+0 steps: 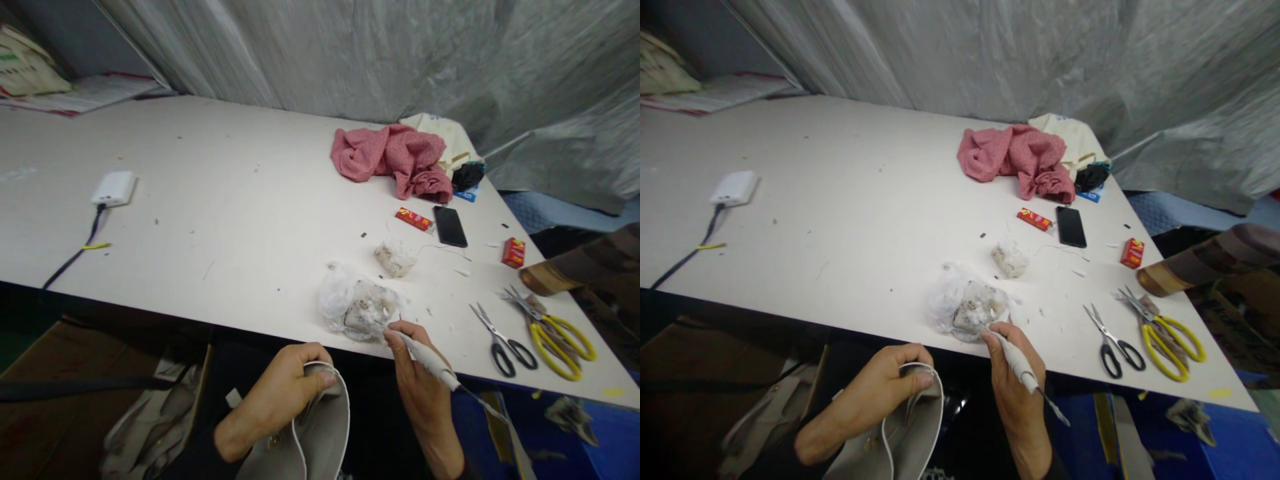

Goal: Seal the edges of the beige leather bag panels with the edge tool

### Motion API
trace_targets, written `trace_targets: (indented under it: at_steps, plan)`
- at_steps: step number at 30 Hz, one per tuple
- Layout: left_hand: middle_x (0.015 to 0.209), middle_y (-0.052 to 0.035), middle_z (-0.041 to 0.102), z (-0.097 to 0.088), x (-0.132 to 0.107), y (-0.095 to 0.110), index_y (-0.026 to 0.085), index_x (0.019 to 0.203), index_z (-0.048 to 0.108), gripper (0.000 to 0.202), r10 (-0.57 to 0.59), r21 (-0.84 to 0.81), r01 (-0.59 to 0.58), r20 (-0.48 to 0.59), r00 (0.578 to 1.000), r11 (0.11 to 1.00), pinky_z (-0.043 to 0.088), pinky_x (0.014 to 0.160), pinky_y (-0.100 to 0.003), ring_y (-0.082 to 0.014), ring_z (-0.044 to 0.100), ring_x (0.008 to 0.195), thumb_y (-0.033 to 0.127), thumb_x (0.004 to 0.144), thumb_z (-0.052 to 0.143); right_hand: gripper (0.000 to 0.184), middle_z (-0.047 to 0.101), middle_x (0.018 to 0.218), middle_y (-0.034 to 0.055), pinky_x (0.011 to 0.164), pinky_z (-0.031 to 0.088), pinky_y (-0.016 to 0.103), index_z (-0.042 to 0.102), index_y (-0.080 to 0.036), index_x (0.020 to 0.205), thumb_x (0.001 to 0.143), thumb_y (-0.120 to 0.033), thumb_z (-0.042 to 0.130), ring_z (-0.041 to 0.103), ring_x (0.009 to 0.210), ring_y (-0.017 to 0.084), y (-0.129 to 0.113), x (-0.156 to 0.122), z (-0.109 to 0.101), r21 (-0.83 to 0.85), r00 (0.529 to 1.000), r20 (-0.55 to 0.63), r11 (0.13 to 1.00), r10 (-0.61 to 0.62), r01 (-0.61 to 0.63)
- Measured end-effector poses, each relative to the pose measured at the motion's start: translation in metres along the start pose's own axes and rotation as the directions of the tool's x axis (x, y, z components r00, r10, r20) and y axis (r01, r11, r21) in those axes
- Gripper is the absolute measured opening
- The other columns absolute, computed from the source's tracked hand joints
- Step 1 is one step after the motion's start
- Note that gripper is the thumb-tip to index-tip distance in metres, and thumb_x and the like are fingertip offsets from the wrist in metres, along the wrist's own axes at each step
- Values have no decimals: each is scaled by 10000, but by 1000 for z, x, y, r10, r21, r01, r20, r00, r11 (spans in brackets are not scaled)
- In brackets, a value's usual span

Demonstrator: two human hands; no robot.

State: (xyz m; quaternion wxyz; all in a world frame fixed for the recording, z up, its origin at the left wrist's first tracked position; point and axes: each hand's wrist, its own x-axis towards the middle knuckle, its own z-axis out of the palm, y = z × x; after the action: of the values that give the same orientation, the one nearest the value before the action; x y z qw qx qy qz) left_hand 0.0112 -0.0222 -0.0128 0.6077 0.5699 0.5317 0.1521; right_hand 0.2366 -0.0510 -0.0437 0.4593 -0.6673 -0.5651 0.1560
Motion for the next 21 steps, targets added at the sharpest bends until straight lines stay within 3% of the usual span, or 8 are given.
trace_targets:
  at_steps: [3,8,11,14,21]
  plan:
    - [722,-7,690,-2,-1,-3,170,781,708,99,-16,-13,16,23,1000,1000,422,658,-266,-171,579,685,254,779,655,246,725,856,23,765,537,314,696,-215,965,1014,-444,622,687,798,202,2,1,-2,17,1000,-10,1000,-9,9]
    - [739,-22,717,-1,-3,-4,156,831,745,128,-47,-24,48,43,998,999,413,628,-260,-166,586,664,250,782,673,257,700,795,9,726,525,278,677,-216,937,1042,-426,573,678,739,176,-10,-11,-9,87,989,-137,995,50,-38]
    - [737,-25,718,1,-5,-3,148,842,759,140,-51,-5,52,43,998,999,412,618,-255,-161,581,656,251,786,681,274,662,698,-19,657,509,234,666,-223,883,1061,-395,548,651,662,146,-20,-25,-7,236,997,42,969,71,-78]
    - [708,-14,701,3,-6,-4,144,844,765,142,-41,15,40,39,998,999,395,601,-247,-153,568,645,256,791,694,262,654,701,-22,623,503,206,667,-222,877,1063,-369,554,639,650,132,-24,-36,0,355,972,231,926,45,-127]
    - [670,16,668,3,-9,-7,143,830,775,131,-30,23,29,40,999,999,386,582,-233,-133,545,626,251,769,732,292,619,695,-25,632,474,205,655,-218,841,1055,-396,563,599,662,129,-25,-39,7,373,933,353,904,70,-209]
